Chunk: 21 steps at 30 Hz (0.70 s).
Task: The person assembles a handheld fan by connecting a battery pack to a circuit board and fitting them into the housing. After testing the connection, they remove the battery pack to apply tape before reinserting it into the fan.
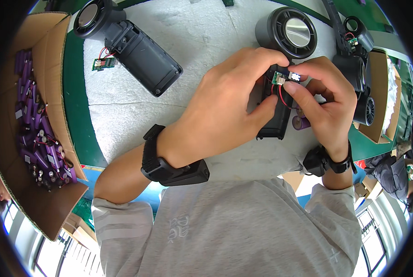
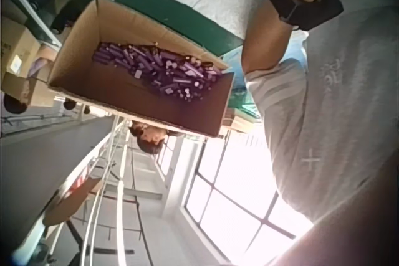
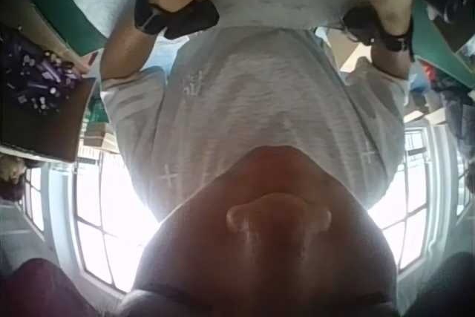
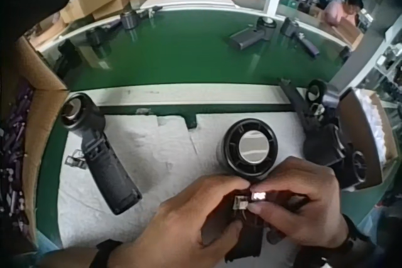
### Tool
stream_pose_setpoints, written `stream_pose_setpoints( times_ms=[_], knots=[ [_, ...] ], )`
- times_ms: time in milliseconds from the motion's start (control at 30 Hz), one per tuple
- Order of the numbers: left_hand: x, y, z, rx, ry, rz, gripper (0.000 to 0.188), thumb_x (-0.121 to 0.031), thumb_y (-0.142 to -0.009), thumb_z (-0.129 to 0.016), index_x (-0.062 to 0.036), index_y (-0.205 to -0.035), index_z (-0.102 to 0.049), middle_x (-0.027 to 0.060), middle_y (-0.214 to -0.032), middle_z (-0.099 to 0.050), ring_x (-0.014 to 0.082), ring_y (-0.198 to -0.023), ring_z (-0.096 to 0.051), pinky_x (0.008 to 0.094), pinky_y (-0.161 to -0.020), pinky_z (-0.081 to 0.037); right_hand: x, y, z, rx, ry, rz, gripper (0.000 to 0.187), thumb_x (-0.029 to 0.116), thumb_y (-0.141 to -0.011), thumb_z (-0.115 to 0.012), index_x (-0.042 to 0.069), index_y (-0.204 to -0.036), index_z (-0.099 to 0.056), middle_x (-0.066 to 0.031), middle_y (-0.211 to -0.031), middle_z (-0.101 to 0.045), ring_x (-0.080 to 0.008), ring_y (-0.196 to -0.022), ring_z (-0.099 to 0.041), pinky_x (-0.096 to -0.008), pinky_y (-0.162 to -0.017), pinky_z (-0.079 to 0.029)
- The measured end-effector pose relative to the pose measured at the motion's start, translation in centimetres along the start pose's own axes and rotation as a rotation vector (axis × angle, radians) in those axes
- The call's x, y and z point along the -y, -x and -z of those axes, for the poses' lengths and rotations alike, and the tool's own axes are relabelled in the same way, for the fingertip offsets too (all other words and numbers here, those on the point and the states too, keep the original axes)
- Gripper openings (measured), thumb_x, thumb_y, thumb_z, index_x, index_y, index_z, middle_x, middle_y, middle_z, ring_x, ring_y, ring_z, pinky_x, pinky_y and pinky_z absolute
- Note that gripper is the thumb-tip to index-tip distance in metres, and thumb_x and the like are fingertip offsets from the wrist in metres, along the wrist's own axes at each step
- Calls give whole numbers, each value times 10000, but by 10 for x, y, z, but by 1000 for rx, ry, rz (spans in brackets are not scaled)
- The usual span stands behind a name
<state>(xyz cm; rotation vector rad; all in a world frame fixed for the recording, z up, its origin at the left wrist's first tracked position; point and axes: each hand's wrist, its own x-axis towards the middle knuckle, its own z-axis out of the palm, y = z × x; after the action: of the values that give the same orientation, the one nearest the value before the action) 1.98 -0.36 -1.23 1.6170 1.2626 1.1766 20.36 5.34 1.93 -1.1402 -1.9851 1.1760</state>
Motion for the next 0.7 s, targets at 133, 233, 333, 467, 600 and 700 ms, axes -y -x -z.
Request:
stream_pose_setpoints(
  times_ms=[133, 233, 333, 467, 600, 700],
  knots=[
    [1, 0, 0, -11, 20, -1, 482, 54, -739, -672, -69, -1195, -577, 72, -900, -640, 177, -787, -629, 280, -706, -505, -5, -3, 5, 55, 69, 129, 220, -17, -756, -757, 43, -965, -728, -49, -862, -614, -74, -616, -587, -201, -482, -428],
    [-1, -1, 0, 3, 12, 35, 477, 57, -732, -667, -67, -1184, -578, 74, -905, -640, 174, -786, -629, 279, -700, -505, -6, -5, 7, 87, 115, 186, 237, -19, -743, -758, 61, -966, -737, -49, -855, -614, -89, -637, -591, -210, -491, -434],
    [-2, -1, -1, 1, 3, 56, 462, 58, -727, -663, -65, -1165, -579, 74, -897, -641, 172, -777, -629, 279, -691, -506, -9, -6, 7, 82, 209, 316, 232, -14, -730, -763, 64, -947, -739, -64, -852, -615, -127, -656, -603, -237, -503, -456],
    [-3, -2, -3, -22, -20, 75, 427, 56, -721, -657, -63, -1124, -580, 71, -863, -640, 173, -748, -630, 278, -674, -509, -7, -6, 3, 59, 291, 345, 227, -9, -725, -764, 57, -939, -730, -77, -853, -612, -158, -654, -613, -262, -514, -476],
    [-4, -2, -4, -41, -49, 104, 398, 50, -718, -657, -64, -1091, -579, 66, -824, -637, 174, -721, -634, 277, -659, -513, -9, -7, 1, 61, 307, 387, 234, -56, -729, -748, 21, -948, -716, -73, -873, -582, -111, -670, -565, -223, -537, -435],
    [-4, -3, -4, -46, -52, 106, 386, 46, -719, -661, -66, -1079, -578, 64, -803, -636, 174, -712, -639, 277, -652, -517, -6, -6, -1, 37, 323, 413, 223, -60, -735, -747, 18, -941, -709, -75, -874, -587, -105, -644, -553, -225, -524, -428]
  ],
)
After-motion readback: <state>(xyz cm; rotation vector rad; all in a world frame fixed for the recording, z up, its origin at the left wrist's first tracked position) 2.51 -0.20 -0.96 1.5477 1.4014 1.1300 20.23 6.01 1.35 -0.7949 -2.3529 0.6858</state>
